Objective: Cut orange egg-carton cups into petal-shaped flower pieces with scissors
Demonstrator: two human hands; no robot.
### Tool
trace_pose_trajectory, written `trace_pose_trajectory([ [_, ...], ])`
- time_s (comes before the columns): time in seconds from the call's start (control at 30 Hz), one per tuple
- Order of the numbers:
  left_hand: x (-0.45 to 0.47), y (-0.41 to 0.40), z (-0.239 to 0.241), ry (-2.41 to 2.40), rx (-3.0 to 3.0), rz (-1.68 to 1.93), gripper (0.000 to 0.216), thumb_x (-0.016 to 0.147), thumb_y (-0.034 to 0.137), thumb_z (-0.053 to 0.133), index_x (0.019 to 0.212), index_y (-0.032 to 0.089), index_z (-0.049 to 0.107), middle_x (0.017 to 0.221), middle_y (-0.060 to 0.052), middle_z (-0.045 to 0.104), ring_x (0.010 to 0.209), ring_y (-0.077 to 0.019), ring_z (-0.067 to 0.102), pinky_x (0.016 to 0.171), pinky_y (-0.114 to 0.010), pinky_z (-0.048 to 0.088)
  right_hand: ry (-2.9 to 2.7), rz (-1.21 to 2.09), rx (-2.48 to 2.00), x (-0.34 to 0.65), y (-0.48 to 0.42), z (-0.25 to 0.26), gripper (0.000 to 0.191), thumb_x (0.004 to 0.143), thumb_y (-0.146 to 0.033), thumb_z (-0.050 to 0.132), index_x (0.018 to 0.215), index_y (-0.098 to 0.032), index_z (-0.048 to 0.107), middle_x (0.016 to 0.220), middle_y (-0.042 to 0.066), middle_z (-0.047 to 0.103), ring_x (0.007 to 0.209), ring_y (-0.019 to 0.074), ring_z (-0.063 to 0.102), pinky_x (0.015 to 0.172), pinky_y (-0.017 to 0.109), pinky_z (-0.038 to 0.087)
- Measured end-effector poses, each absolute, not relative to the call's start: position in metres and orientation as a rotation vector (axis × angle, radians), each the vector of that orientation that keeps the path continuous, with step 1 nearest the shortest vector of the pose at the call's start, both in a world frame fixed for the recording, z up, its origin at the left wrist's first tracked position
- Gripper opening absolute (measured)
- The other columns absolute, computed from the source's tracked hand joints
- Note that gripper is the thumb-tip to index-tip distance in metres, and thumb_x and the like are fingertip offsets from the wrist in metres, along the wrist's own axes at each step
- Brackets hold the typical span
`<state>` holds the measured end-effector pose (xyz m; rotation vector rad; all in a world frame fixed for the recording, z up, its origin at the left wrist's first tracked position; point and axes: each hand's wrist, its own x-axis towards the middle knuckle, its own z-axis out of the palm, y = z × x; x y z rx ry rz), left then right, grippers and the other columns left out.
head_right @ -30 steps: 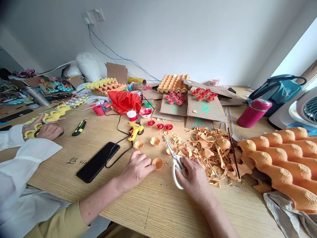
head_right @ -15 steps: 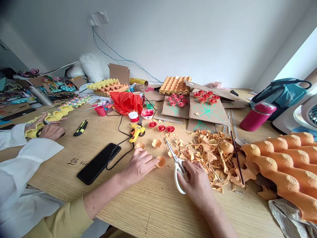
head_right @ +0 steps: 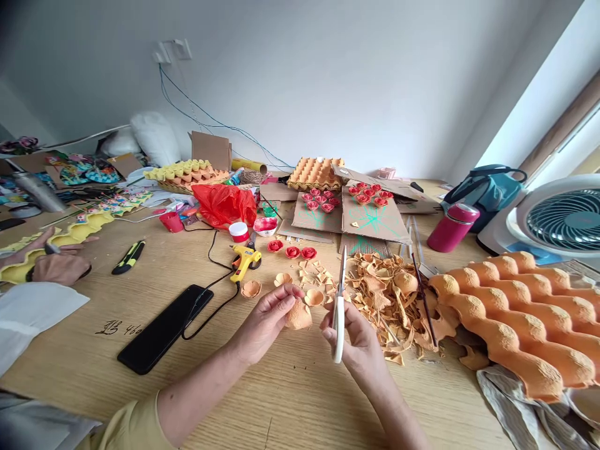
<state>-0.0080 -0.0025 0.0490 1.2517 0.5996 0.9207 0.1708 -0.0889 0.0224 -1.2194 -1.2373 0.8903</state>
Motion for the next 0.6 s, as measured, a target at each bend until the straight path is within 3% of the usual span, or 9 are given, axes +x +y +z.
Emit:
trace_pose_trajectory([
  [0.13,0.002,-0.009,0.038,0.520,1.011,0.861,0.029,0.082,0.044,0.073,0.094,0.020,0.064,0.097,-0.002,0.062,0.089,-0.0148,0.059,0.081,-0.027,0.050,-1.122,0.958,-1.171,0.163,-0.087,0.024,0.039,0.080,-0.045,0.076,0.111,-0.026,0.060,0.089,0.002,0.065,0.071,0.0166,0.057,0.059,0.026,0.048],
  [0.27,-0.002,-0.011,0.039,0.586,1.114,0.808,0.030,0.087,0.047,0.067,0.097,0.019,0.064,0.092,-0.002,0.061,0.085,-0.0137,0.057,0.076,-0.025,0.047,-1.068,1.013,-1.152,0.156,-0.087,0.026,0.035,0.079,-0.044,0.078,0.104,-0.026,0.062,0.081,0.000,0.062,0.063,0.0134,0.051,0.053,0.023,0.044],
  [0.43,-0.008,-0.017,0.043,0.593,1.373,0.801,0.039,0.086,0.046,0.068,0.113,0.019,0.060,0.109,-0.007,0.065,0.101,-0.0198,0.062,0.082,-0.028,0.050,-0.970,0.961,-1.125,0.150,-0.089,0.028,0.036,0.079,-0.041,0.079,0.104,-0.026,0.058,0.081,-0.001,0.061,0.060,0.0113,0.049,0.048,0.021,0.041],
  [0.6,-0.010,-0.020,0.041,0.530,1.381,0.755,0.044,0.085,0.036,0.072,0.121,0.020,0.054,0.114,-0.010,0.066,0.101,-0.0212,0.066,0.084,-0.031,0.054,-1.092,0.856,-1.170,0.149,-0.090,0.028,0.031,0.084,-0.042,0.073,0.104,-0.026,0.056,0.084,0.000,0.060,0.062,0.0127,0.051,0.051,0.023,0.043],
])
